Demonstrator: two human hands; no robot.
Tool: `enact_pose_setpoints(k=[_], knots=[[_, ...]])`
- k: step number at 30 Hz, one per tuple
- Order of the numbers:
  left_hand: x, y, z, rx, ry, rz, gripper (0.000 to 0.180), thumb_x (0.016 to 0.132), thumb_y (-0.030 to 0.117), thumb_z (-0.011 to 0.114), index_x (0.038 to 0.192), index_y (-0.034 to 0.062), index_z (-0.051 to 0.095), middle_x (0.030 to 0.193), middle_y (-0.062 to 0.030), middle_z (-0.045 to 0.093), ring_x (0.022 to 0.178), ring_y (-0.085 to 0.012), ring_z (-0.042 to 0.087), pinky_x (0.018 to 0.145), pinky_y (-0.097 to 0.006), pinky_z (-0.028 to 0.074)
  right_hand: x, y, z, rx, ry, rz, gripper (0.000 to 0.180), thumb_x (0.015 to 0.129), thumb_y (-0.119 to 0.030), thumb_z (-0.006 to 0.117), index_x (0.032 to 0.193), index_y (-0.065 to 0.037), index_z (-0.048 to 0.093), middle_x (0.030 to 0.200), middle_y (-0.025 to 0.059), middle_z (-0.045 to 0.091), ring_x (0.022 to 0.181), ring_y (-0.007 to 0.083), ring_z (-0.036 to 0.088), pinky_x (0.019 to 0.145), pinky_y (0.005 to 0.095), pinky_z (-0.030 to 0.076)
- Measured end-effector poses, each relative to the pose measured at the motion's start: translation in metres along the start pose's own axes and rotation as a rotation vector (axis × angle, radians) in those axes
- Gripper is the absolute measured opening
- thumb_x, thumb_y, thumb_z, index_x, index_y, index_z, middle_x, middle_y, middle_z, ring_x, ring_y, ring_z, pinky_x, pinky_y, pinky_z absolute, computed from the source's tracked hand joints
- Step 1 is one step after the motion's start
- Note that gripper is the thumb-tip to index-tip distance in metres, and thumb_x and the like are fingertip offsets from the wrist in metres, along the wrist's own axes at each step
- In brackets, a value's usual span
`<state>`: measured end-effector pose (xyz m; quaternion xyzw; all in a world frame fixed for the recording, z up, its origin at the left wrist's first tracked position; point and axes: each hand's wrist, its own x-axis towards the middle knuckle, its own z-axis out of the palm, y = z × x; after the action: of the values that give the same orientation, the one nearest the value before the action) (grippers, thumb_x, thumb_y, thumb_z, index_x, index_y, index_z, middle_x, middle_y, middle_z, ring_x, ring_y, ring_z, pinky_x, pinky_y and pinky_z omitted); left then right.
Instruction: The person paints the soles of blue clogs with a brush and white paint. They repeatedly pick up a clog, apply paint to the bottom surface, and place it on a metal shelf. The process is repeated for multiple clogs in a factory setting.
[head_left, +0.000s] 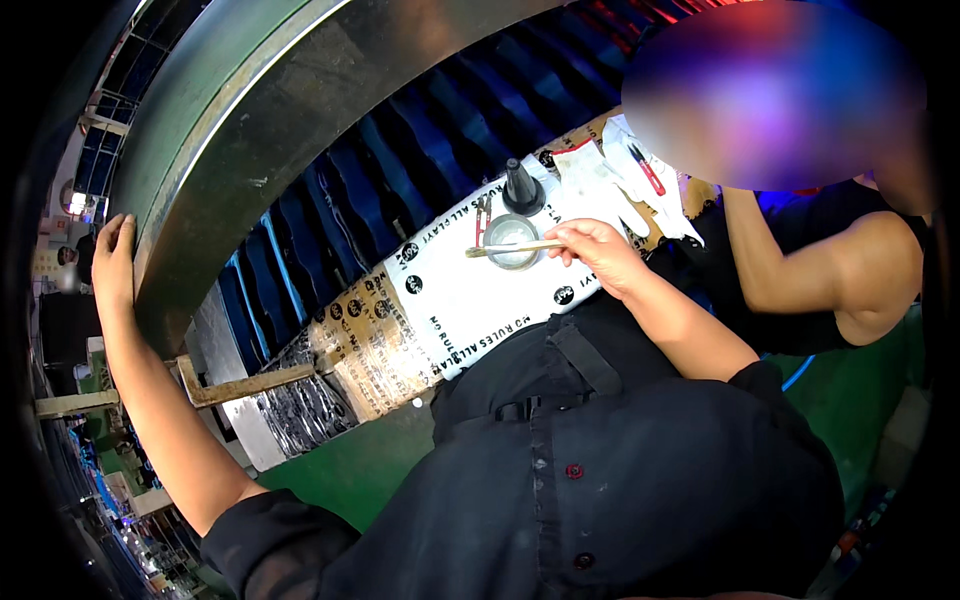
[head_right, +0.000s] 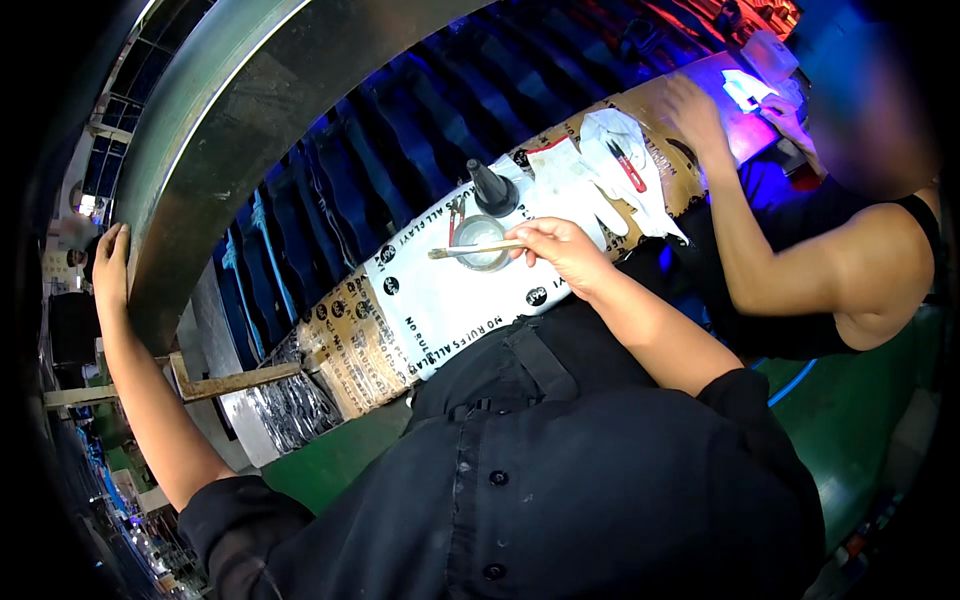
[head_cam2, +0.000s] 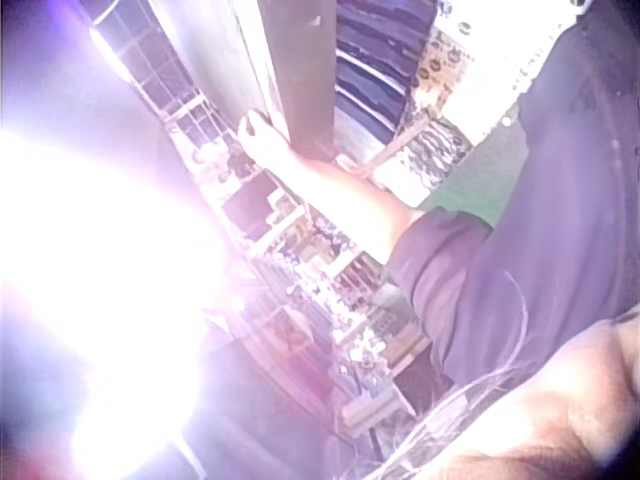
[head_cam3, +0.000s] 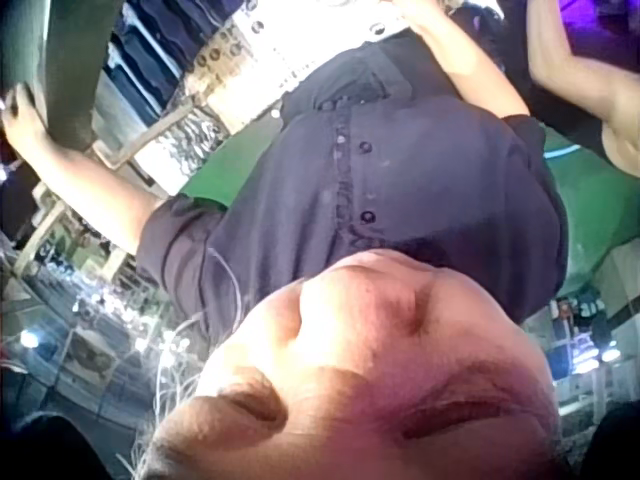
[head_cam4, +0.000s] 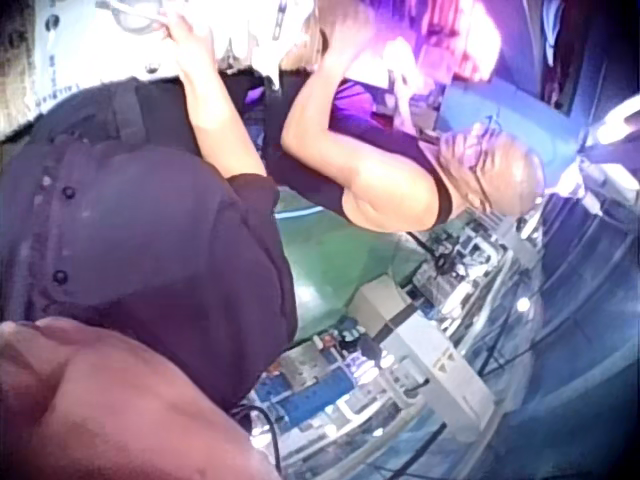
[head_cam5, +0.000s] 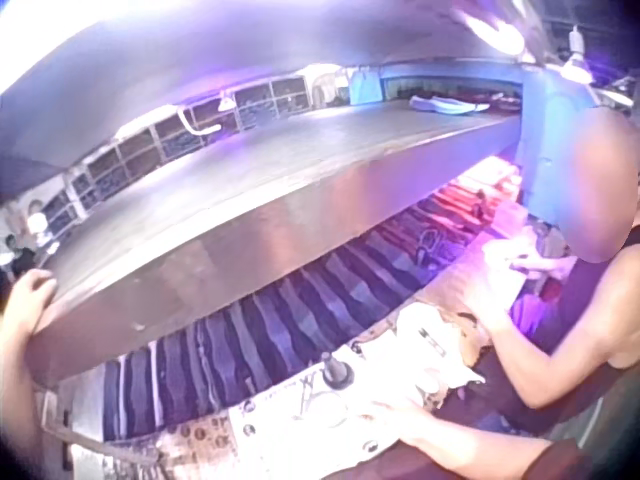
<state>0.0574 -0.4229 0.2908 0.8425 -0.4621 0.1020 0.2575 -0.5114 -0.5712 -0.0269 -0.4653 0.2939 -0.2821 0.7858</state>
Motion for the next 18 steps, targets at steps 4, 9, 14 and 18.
enact_pose_setpoints(k=[4,9,14,18], knots=[[-0.004,-0.003,0.004,0.038,0.015,0.024,0.043,0.09,0.029,0.061,0.118,-0.0034,0.057,0.113,-0.0151,0.062,0.106,-0.02,0.056,0.095,-0.03,0.041,0.024,0.024,0.0,-0.208,0.027,-0.062,0.022,0.092,-0.017,0.057,0.103,0.001,0.064,0.085,0.0033,0.065,0.075,0.007,0.056,0.068,0.0215,0.045],[-0.004,0.008,0.014,-0.001,-0.013,0.025,0.043,0.09,0.028,0.059,0.119,-0.0039,0.056,0.114,-0.0163,0.061,0.107,-0.0211,0.056,0.095,-0.031,0.041,0.01,0.041,-0.01,-0.498,0.191,-0.226,0.03,0.088,-0.021,0.062,0.113,-0.006,0.061,0.083,0.0063,0.064,0.073,0.0136,0.059,0.07,0.0263,0.047],[-0.016,0.034,0.014,0.144,0.043,0.121,0.042,0.09,0.028,0.058,0.117,-0.0035,0.057,0.118,-0.0202,0.059,0.112,-0.0303,0.055,0.098,-0.036,0.039,-0.037,0.003,-0.007,-1.131,0.391,-0.601,0.022,0.088,-0.024,0.056,0.099,-0.008,0.065,0.086,0.0129,0.06,0.085,0.033,0.056,0.08,0.0418,0.044],[-0.033,0.045,0.007,0.172,0.115,0.074,0.039,0.089,0.029,0.058,0.113,-0.0023,0.058,0.113,-0.021,0.059,0.108,-0.0336,0.054,0.096,-0.039,0.04,-0.062,-0.013,-0.02,-1.059,0.472,-0.575,0.019,0.091,-0.018,0.049,0.081,-0.004,0.057,0.078,0.0153,0.058,0.078,0.0356,0.055,0.072,0.0432,0.044]])
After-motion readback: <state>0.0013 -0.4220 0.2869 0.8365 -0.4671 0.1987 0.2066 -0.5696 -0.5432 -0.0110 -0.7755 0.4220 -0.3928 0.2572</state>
